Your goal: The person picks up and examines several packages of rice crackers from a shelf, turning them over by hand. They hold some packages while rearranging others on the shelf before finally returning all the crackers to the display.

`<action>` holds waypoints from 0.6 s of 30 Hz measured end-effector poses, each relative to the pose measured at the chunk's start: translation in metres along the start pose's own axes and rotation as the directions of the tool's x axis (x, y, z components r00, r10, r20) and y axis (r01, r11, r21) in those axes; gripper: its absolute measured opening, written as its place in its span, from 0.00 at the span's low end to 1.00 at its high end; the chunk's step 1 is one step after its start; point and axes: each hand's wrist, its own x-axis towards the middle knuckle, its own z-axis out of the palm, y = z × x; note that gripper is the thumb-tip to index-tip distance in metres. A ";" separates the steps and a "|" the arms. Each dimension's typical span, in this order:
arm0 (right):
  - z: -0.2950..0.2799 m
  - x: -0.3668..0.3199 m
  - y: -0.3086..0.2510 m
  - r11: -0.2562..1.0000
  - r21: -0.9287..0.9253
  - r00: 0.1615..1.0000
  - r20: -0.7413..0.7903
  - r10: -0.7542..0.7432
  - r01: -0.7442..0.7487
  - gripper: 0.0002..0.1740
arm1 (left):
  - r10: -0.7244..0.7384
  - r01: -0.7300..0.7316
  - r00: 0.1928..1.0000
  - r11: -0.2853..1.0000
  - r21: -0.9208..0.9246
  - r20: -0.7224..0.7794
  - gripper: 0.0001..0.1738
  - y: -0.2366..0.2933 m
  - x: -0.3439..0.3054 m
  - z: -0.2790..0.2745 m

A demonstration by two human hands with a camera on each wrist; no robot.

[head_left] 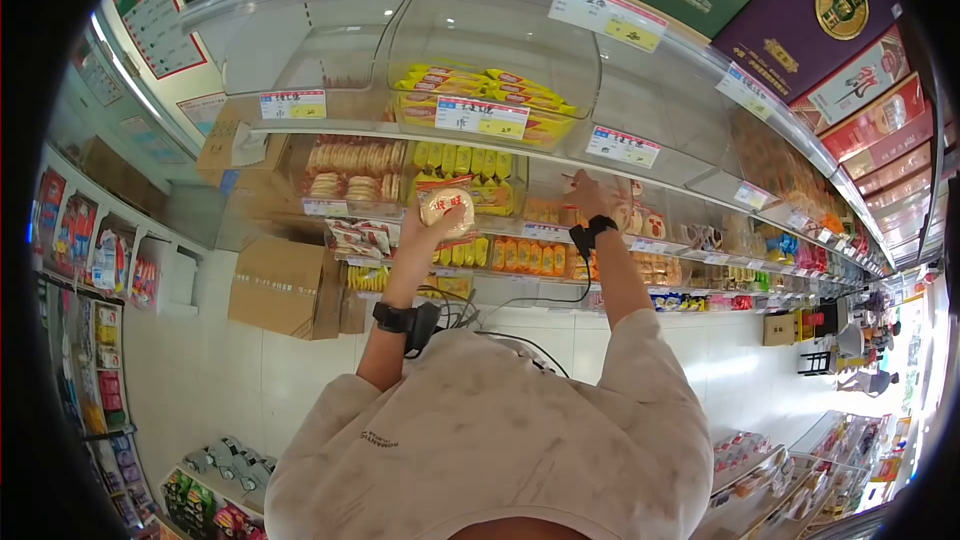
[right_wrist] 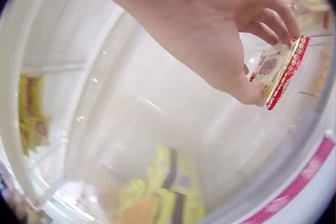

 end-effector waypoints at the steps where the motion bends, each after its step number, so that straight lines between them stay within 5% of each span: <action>1: -0.019 -0.014 -0.019 0.987 0.157 0.999 -0.023 -0.026 0.029 0.32 | 0.017 -0.018 1.000 1.000 -0.007 -0.020 0.34 0.001 0.001 -0.003; 5: -0.034 -0.083 -0.090 0.693 0.707 0.990 -0.109 -0.089 0.140 0.31 | 0.043 -0.043 0.998 0.999 0.014 -0.052 0.37 -0.005 0.005 -0.003; 7: -0.041 -0.136 -0.145 0.667 0.718 0.972 -0.054 -0.230 0.198 0.31 | -0.028 0.027 0.999 1.000 -0.010 -0.017 0.36 -0.013 0.011 0.003; 10: -0.034 -0.176 -0.195 0.756 0.425 0.863 -0.332 -0.382 0.498 0.34 | -0.013 0.016 0.996 0.999 -0.032 0.091 0.29 -0.019 0.010 0.023; 13: -0.029 -0.187 -0.214 0.651 0.693 0.947 -0.289 -0.144 0.310 0.35 | -0.024 0.026 0.995 0.999 -0.023 0.093 0.23 -0.042 0.014 0.029; 18: -0.015 -0.194 -0.217 0.845 0.393 0.896 -0.396 -0.201 0.363 0.38 | -0.097 0.103 0.990 0.993 -0.056 0.102 0.31 -0.014 0.008 0.040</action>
